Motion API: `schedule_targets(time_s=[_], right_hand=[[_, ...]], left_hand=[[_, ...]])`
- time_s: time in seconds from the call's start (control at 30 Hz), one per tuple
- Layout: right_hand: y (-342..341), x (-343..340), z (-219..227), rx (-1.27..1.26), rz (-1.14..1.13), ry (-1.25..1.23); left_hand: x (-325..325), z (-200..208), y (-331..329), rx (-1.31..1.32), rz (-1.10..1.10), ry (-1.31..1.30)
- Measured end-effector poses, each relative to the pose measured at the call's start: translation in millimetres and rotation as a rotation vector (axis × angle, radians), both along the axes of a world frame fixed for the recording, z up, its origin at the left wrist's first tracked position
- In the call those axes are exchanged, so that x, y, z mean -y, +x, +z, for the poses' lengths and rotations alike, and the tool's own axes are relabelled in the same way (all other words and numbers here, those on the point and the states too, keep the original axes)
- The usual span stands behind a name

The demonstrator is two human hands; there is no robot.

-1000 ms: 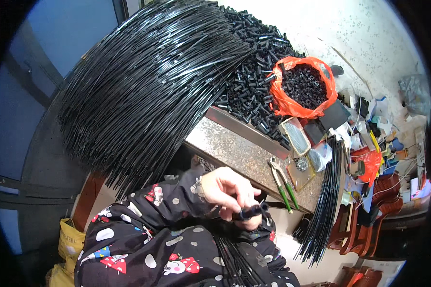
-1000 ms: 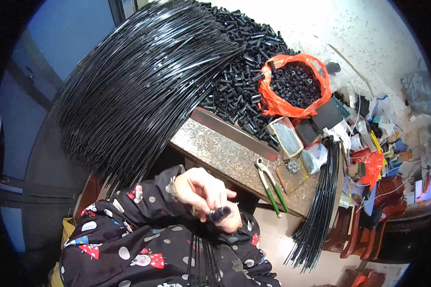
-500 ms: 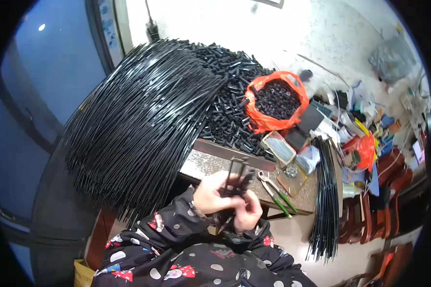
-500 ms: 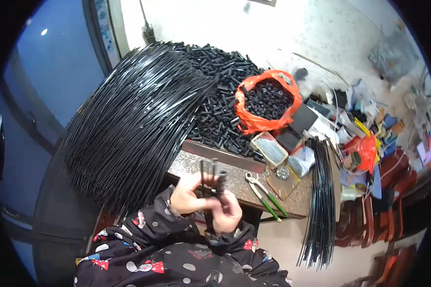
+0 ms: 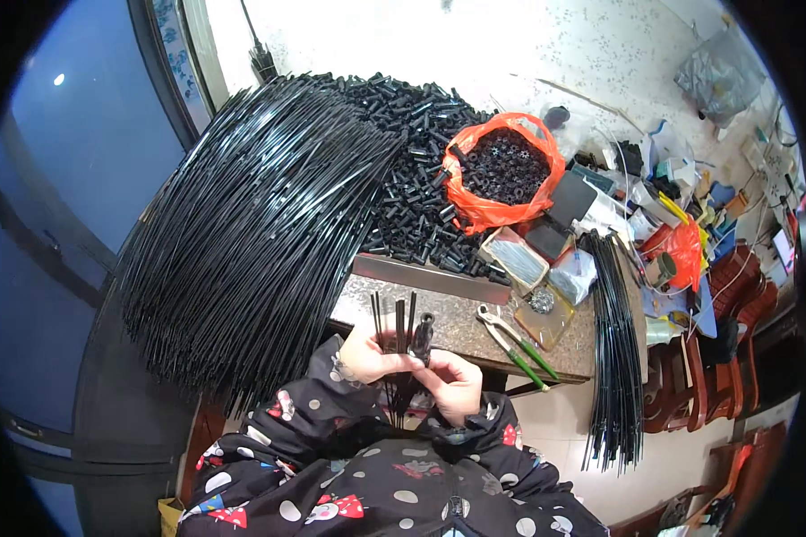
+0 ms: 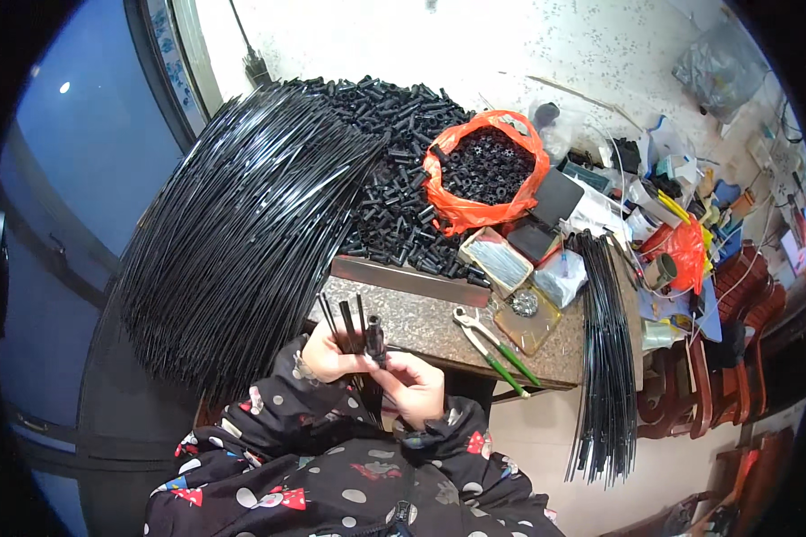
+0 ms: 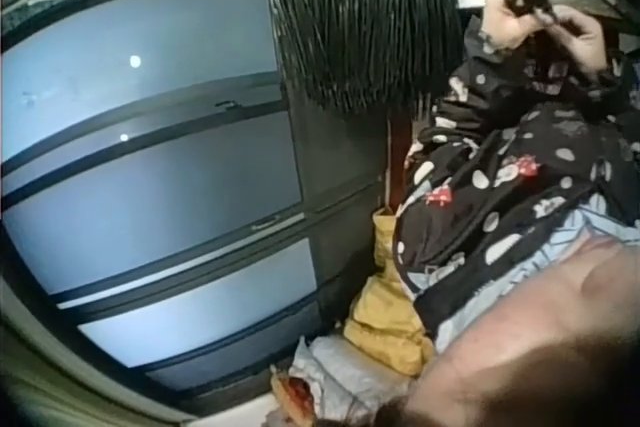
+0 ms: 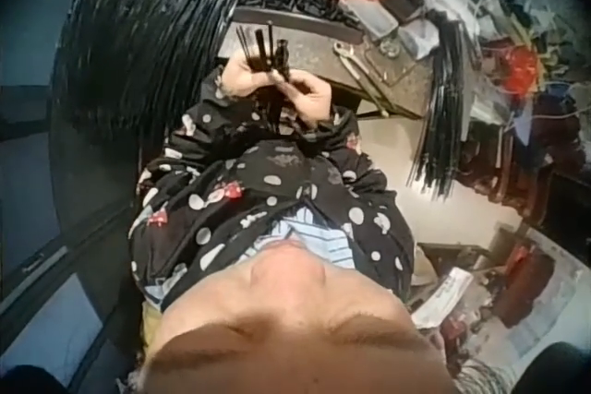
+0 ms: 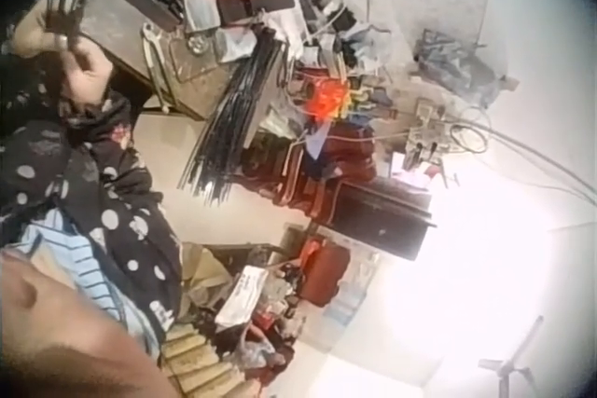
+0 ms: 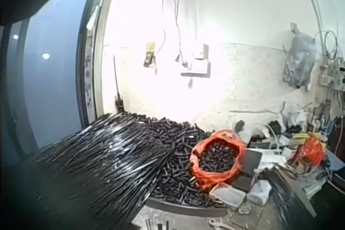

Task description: Manually attaching and tightening connectors on bundles of black cables using pliers.

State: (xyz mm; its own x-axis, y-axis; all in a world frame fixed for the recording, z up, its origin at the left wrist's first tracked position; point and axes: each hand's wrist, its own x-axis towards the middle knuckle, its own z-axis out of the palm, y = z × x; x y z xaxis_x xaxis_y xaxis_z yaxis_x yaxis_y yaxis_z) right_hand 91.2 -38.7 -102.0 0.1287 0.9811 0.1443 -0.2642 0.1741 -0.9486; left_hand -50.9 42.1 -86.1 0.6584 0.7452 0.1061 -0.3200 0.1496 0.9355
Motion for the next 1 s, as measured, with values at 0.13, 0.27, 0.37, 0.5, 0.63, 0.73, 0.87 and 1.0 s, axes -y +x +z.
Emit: schedule_targets(time_s=[0.13, 0.27, 0.37, 0.5, 0.63, 0.73, 0.87, 1.0], right_hand=[[10, -2, -1, 0.004, 0.197, 0.048], [-15, -3, 4, 0.182, -0.146, 0.102], [-14, -1, -2, 0.1, -0.12, 0.06], [4, -7, -1, -0.028, 0.134, -0.004], [-7, -8, -3, 0.008, 0.036, 0.042], [1, -10, -12, -0.003, 0.164, 0.007], [-5, -10, -18, 0.035, 0.106, 0.059], [-18, -11, -26, 0.094, -0.08, 0.167]], left_hand=[[-14, -5, -7, 0.057, -0.193, 0.111], [-5, -10, -1, 0.028, 0.016, 0.002], [-9, -11, -4, 0.033, -0.049, 0.036], [-22, -15, -9, 0.105, -0.206, 0.104], [-12, -16, -9, 0.099, -0.087, -0.023], [-20, -19, -11, 0.152, -0.169, 0.084], [-18, -30, -12, 0.128, -0.144, -0.006], [-17, -33, -7, 0.139, -0.079, -0.083]])
